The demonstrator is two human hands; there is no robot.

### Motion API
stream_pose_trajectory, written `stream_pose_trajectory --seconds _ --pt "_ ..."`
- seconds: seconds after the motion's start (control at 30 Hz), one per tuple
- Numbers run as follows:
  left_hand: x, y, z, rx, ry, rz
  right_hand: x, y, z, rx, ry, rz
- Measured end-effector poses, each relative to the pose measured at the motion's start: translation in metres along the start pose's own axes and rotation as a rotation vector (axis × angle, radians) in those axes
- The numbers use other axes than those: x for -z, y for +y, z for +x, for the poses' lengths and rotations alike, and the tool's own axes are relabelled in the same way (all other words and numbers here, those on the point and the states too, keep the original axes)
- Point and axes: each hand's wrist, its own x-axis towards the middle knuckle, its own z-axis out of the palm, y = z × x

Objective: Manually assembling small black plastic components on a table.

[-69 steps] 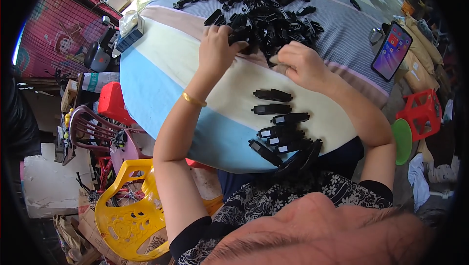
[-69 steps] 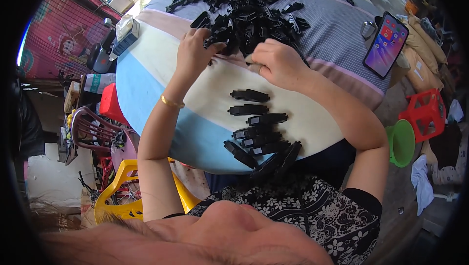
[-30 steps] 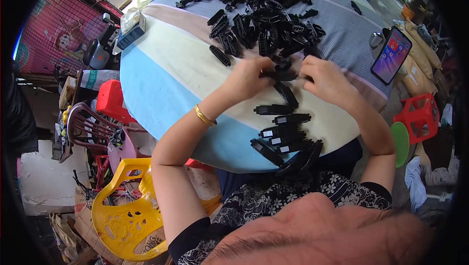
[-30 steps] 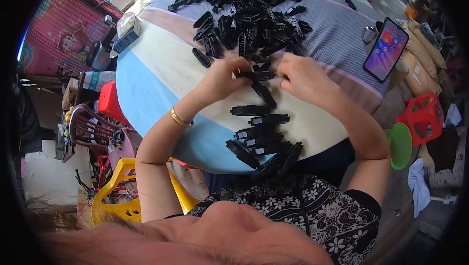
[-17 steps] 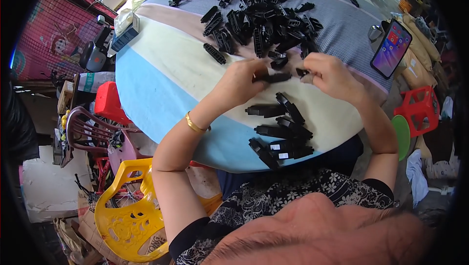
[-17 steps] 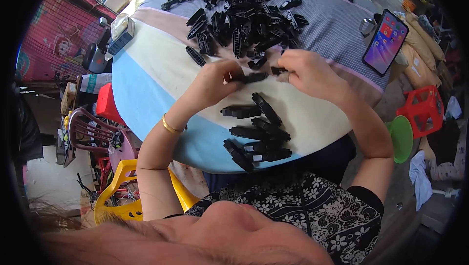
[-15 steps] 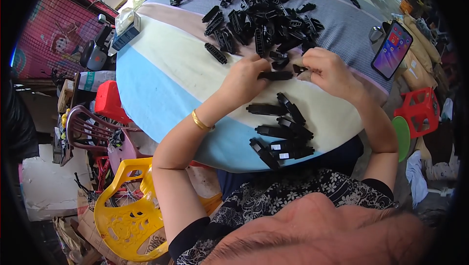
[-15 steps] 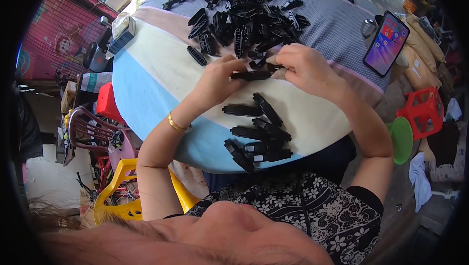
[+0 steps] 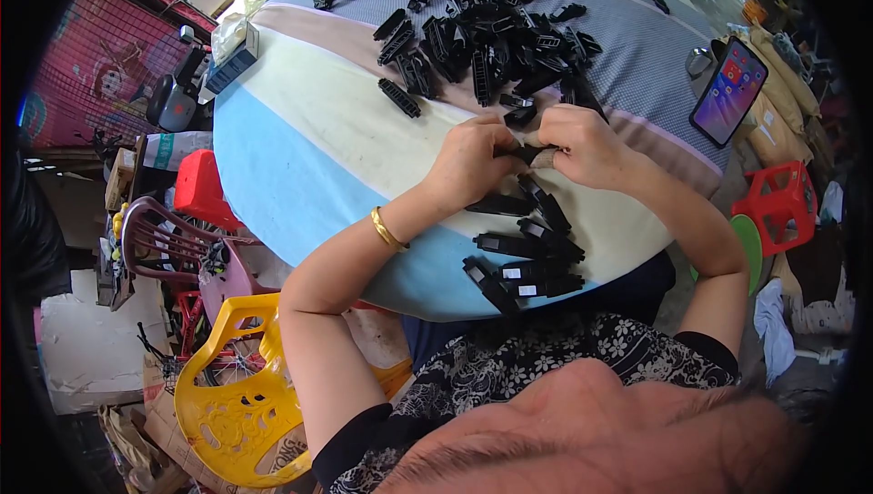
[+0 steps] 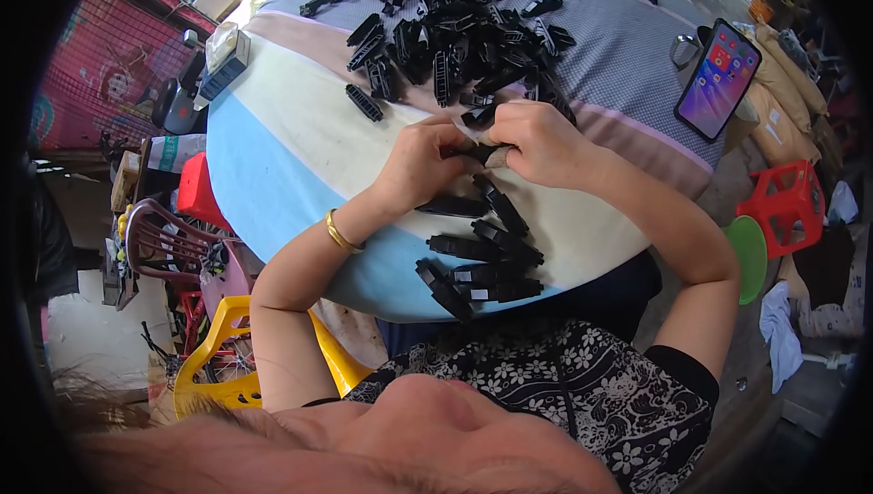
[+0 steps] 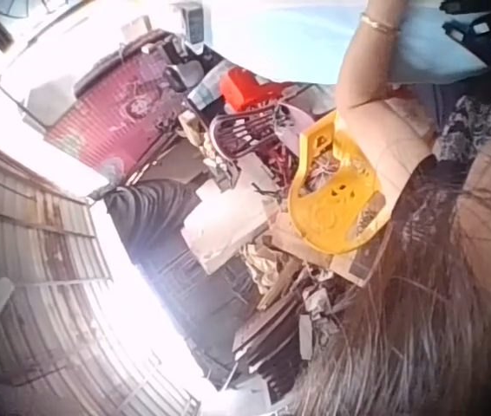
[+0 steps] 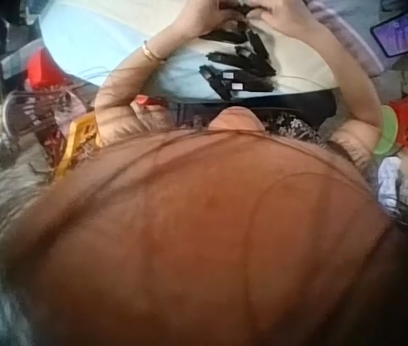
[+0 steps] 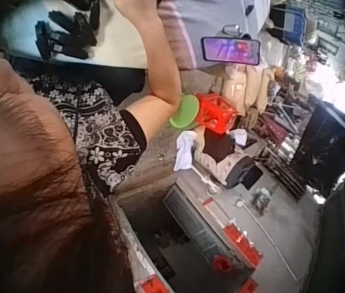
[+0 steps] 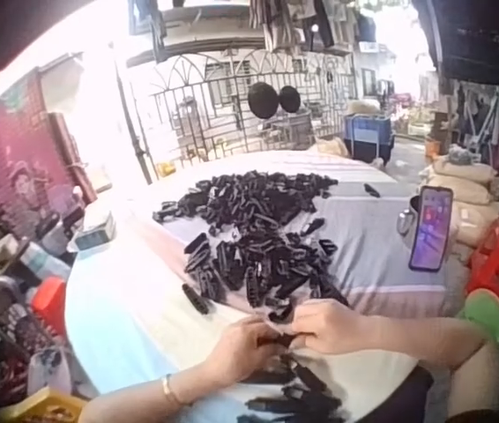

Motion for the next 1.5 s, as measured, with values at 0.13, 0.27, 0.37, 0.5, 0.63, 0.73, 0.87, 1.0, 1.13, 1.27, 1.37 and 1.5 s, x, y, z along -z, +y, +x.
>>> stream_pose_trajectory --seconds 0.13,0.27,0.37,0.5,0.63,0.73,0.87,1.0,1.13,1.27,1.37,1.5 --pt "0.021 -0.005 0.002 -0.093 -0.314 -0.005 0.017 -0.009 0.007 -0.192 -0.293 0.161" --pt "0.068 -0.023 0.008 -0.219 0.041 0.389 0.007 0.0 0.018 0.049 0.13 -0.197" --pt "0.098 -0.056 0.001 -0.097 0.19 0.678 -0.002 0.011 0.025 0.012 0.09 -0.434" --pt "0.102 -0.066 0.004 -0.034 0.053 0.604 0.002 0.004 0.025 0.038 0.013 -0.254" --pt "0.084 -0.038 0.003 0.005 -0.166 0.334 -0.002 0.002 0.014 -0.078 -0.083 -0.126" --pt "0.06 -0.038 -0.001 -0.161 -0.223 0.152 -0.002 -0.005 0.015 -0.143 -0.092 -0.134" --pt "0.041 -0.03 0.013 -0.241 -0.114 0.33 0.004 -0.007 0.016 -0.155 -0.005 -0.084" --pt "0.034 -0.03 0.022 -0.047 -0.032 0.068 0.002 -0.011 0.016 -0.121 0.048 -0.077" --pt "0.04 -0.022 0.009 -0.006 -0.162 0.169 0.005 -0.021 0.011 -0.142 -0.208 0.032" --pt "0.043 -0.009 -0.012 -0.317 -0.103 0.368 0.005 -0.021 0.006 0.01 -0.352 0.308" --pt "0.045 -0.01 -0.008 -0.401 -0.198 0.429 0.014 -0.025 0.009 -0.105 -0.358 0.398" --pt "0.036 -0.017 -0.001 -0.288 -0.188 0.276 0.007 -0.018 0.013 -0.321 0.029 0.292"
